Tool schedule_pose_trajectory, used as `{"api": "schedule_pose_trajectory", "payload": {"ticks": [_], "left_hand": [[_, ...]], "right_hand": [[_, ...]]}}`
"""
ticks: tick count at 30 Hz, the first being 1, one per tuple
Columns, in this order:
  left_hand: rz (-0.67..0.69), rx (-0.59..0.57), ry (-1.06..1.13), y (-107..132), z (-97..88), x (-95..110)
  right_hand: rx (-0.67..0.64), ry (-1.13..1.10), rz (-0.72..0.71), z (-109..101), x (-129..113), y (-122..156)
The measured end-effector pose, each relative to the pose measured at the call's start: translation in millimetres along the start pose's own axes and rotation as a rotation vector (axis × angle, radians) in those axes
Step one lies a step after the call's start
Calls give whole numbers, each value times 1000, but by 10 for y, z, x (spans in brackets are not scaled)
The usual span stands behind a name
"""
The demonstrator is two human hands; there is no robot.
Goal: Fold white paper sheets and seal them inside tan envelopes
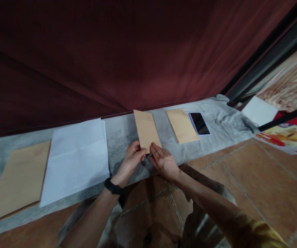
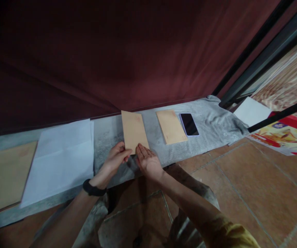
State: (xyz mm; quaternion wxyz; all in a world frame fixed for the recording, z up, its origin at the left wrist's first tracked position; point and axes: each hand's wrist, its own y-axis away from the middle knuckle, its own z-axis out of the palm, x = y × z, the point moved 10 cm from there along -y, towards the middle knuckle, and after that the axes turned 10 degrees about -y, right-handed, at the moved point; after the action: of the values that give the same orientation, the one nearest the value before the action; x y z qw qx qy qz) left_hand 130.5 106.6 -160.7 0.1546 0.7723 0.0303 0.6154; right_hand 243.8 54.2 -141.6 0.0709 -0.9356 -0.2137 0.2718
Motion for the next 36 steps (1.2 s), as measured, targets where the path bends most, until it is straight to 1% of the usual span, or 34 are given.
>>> {"api": "schedule_pose_trajectory", "payload": {"ticks": [4,6,7,9,10,11,12,14,16,17,19,21,24,26,31,34,36], "left_hand": [[-18,-30,127,47,84,53],[17,-58,219,48,122,131],[38,-82,268,46,144,175],[61,-111,345,42,166,236],[54,-110,355,38,166,237],[34,-101,342,34,167,215],[4,-92,314,34,174,176],[-58,-95,260,44,224,84],[-97,-137,262,68,321,16],[-104,-156,284,78,364,-3],[-111,-175,330,89,421,-26],[-118,-167,356,82,431,-51],[-136,-143,345,54,401,-104],[-142,-138,289,37,365,-136],[-143,-164,97,1,221,-180],[-168,-205,-3,-21,145,-220],[-184,-208,-46,-36,89,-249]], "right_hand": [[-12,90,74,-53,78,-59],[-5,59,108,-122,137,-89],[30,16,140,-195,191,-105],[167,-140,237,-399,367,-123],[252,-258,295,-498,485,-119],[332,-408,354,-566,614,-110],[396,-589,409,-586,740,-102],[457,-1005,491,-483,921,-113],[473,-1383,544,-291,970,-141],[475,-1528,562,-196,952,-153],[464,-1726,579,-38,858,-171],[410,-1843,577,78,714,-186],[291,-1917,589,184,541,-183],[263,-1910,632,209,549,-152],[348,-1800,862,205,898,18],[360,-1730,893,135,1046,73],[325,-1631,896,93,1099,94]]}}
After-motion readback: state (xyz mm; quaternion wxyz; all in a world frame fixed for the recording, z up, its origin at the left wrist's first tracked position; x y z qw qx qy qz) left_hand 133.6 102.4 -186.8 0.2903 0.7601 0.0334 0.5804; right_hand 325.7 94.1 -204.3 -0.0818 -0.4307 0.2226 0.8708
